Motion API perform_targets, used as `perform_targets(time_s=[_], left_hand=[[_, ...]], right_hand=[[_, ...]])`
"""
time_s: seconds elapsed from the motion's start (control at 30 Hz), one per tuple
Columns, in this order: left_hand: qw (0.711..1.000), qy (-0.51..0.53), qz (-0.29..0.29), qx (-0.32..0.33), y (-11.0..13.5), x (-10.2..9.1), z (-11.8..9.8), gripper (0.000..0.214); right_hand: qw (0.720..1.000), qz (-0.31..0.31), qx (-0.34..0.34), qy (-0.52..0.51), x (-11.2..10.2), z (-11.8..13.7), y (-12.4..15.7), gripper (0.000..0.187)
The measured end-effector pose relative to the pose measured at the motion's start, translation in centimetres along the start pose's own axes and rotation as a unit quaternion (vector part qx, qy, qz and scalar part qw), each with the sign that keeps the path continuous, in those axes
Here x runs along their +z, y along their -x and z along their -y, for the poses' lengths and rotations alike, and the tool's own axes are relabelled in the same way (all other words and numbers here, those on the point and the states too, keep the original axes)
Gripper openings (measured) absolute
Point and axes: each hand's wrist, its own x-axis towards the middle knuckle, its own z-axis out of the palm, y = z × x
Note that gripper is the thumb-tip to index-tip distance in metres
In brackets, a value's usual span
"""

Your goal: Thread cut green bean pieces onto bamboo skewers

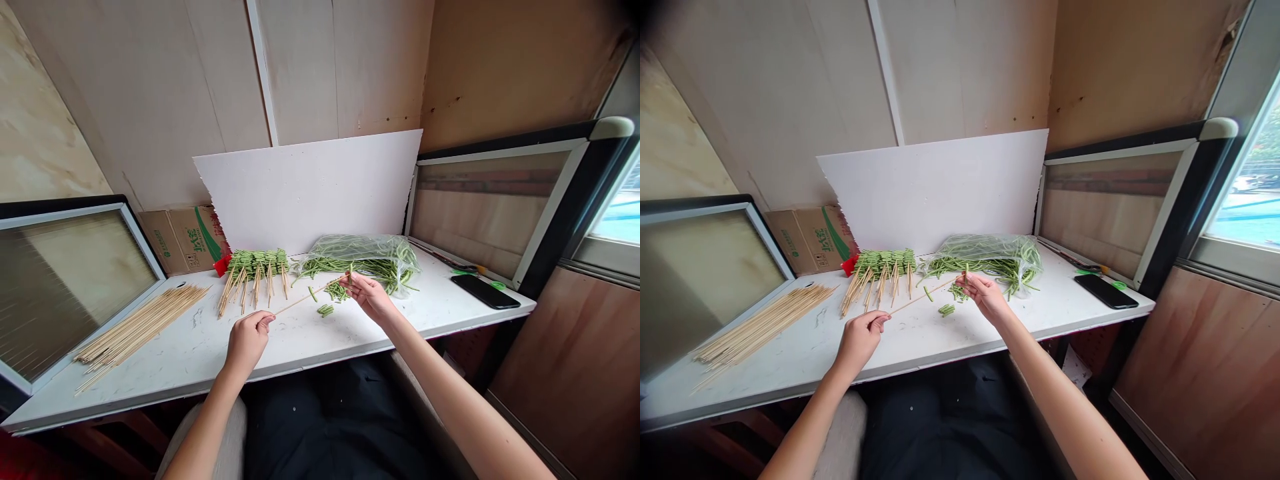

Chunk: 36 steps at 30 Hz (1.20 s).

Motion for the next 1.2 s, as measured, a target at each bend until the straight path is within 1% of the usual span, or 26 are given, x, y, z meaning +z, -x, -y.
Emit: perform_targets(time_s=[0.27, 0.4, 0.57, 0.73, 0.9, 1.03, 1.2], left_hand=[[1.0, -0.029, 0.006, -0.007, -0.1, -0.7, -0.3, 0.025], [0.999, -0.045, 0.014, -0.012, -0.1, -0.9, -0.3, 0.025], [0.999, -0.051, 0.017, -0.001, -0.2, -1.0, 0.0, 0.026], [0.998, -0.057, 0.009, 0.006, -0.2, -1.1, 0.2, 0.026], [0.998, -0.063, 0.014, 0.01, -0.2, -1.0, 0.3, 0.026], [0.998, -0.066, 0.015, 0.009, -0.1, -0.9, 0.4, 0.026], [0.998, -0.068, 0.015, 0.012, 0.0, -0.9, 0.4, 0.027]], right_hand=[[1.0, -0.004, 0.027, -0.013, -0.2, 0.2, -0.1, 0.033], [0.999, 0.007, 0.034, -0.012, -0.3, 0.4, 0.0, 0.032], [0.999, 0.024, 0.044, 0.0, -0.4, 0.7, 0.0, 0.033], [0.998, 0.036, 0.04, 0.032, -0.4, 1.3, 0.2, 0.033], [0.994, 0.043, 0.029, 0.098, -0.4, 1.7, 0.5, 0.035], [0.989, 0.041, 0.01, 0.142, -0.3, 2.1, 0.6, 0.034], [0.982, 0.052, -0.016, 0.181, -0.2, 2.8, 0.8, 0.032]])
